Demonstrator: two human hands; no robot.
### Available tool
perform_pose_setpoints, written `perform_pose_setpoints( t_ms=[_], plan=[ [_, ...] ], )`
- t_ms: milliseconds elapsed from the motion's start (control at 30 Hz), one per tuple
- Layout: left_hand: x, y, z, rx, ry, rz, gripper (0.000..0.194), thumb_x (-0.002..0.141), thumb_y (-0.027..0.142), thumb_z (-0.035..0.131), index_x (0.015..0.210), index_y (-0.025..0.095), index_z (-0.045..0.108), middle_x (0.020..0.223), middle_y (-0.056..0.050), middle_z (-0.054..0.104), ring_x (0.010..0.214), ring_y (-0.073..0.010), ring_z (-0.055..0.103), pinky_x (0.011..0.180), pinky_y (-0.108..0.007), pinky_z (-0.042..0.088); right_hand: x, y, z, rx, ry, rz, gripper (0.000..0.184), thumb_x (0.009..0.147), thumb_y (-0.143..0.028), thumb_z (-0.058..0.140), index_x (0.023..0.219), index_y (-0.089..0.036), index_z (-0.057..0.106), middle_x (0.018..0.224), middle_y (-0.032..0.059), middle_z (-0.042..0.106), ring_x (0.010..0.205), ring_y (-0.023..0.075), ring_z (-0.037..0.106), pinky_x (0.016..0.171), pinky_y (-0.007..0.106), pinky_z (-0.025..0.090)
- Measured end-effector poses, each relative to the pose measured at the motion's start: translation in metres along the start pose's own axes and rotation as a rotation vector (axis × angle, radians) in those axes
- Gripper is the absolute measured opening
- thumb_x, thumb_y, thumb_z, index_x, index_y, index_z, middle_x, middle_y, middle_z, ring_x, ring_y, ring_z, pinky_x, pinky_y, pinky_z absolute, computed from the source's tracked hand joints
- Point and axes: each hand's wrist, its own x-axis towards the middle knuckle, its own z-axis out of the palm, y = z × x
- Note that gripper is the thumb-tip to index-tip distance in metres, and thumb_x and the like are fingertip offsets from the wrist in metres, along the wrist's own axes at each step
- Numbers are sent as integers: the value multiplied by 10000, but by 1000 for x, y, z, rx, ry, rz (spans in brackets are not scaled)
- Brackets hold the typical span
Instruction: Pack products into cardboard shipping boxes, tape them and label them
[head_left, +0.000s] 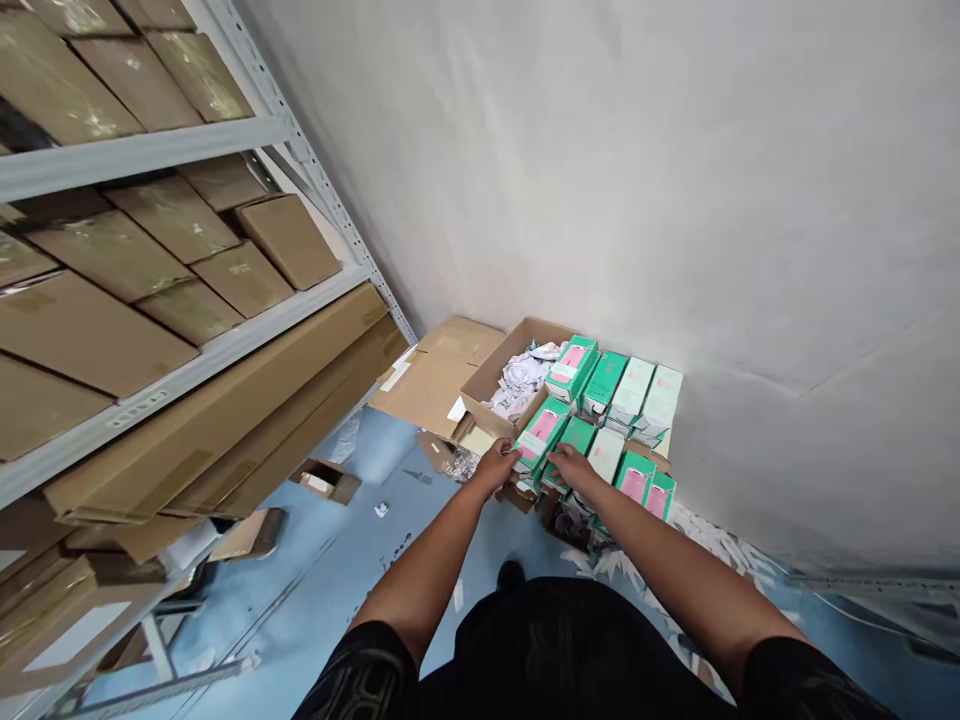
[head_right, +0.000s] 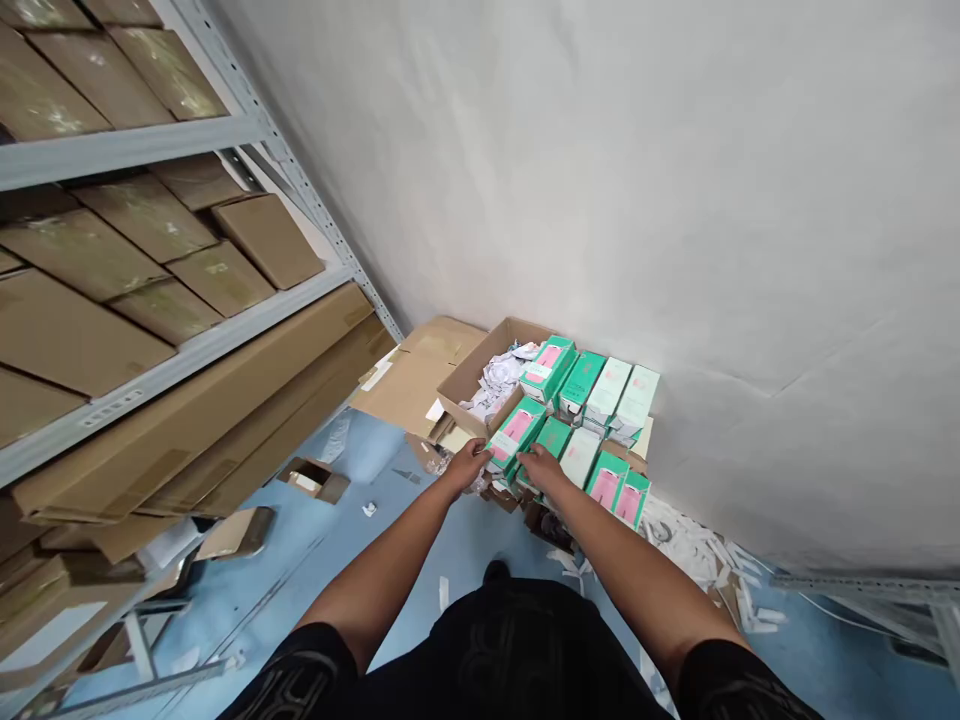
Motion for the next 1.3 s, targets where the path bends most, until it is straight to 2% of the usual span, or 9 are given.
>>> perform_pose_setpoints(
  t_ms=[133,300,467,633,800,867,1033,1133,1300],
  plan=[
    [4,2,-2,-63,-140,24,390,823,425,718,1130,186,689,1031,-80,772,871,-241,719,788,-328,547,6,-3,24,62,93,-3,562,773,-474,717,1281,-244,647,1095,62,750,824,213,696,625,294,542],
    [-4,9,-3,-219,-252,88,409,800,373,733,1174,214,687,1114,-67,759,939,-230,700,828,-321,537,-12,-3,36,120,227,-53,612,742,-503,732,1299,-264,651,1189,53,717,986,237,675,667,281,543],
    [-13,10,4,-300,-237,83,567,741,325,779,1279,219,635,1199,-95,713,1030,-245,683,877,-342,539,-27,4,41,216,273,-81,585,726,-463,728,1273,-272,650,1097,41,708,790,199,658,577,272,522],
    [-22,8,10,-409,-317,44,668,743,365,777,1356,215,559,1297,-116,666,1040,-241,685,845,-337,554,-35,13,38,256,270,-118,563,727,-463,738,1245,-266,641,1100,37,677,743,172,643,571,263,525],
    [-29,5,14,-517,-314,22,682,736,383,757,1360,223,533,1300,-104,666,1012,-220,680,836,-316,549,-35,14,26,259,265,-114,517,741,-512,744,1189,-271,648,1150,47,660,856,191,646,597,263,565],
    [-32,6,14,-518,-300,12,655,740,391,740,1342,220,545,1284,-96,676,980,-212,679,813,-304,544,-33,11,22,299,254,-73,508,755,-529,729,1185,-273,642,1142,45,657,819,176,636,595,271,575],
    [-38,15,7,-509,-303,-1,650,767,540,744,1311,226,575,1211,-91,714,940,-217,692,794,-313,551,-32,2,22,374,218,-15,514,776,-516,743,1218,-290,610,948,10,674,614,130,592,547,273,563],
    [-37,22,1,-582,-348,-2,726,799,683,688,1345,223,560,1189,-100,726,989,-235,700,820,-332,562,-34,-6,24,382,227,-5,433,831,-560,696,1131,-255,633,797,4,653,577,145,594,526,279,558],
    [-27,27,-6,-728,-438,52,685,859,678,613,1334,185,582,1241,-127,708,1069,-258,687,841,-356,578,-32,-19,20,425,234,-19,373,878,-583,643,1027,-241,637,893,43,699,598,152,634,530,278,562]
  ],
)
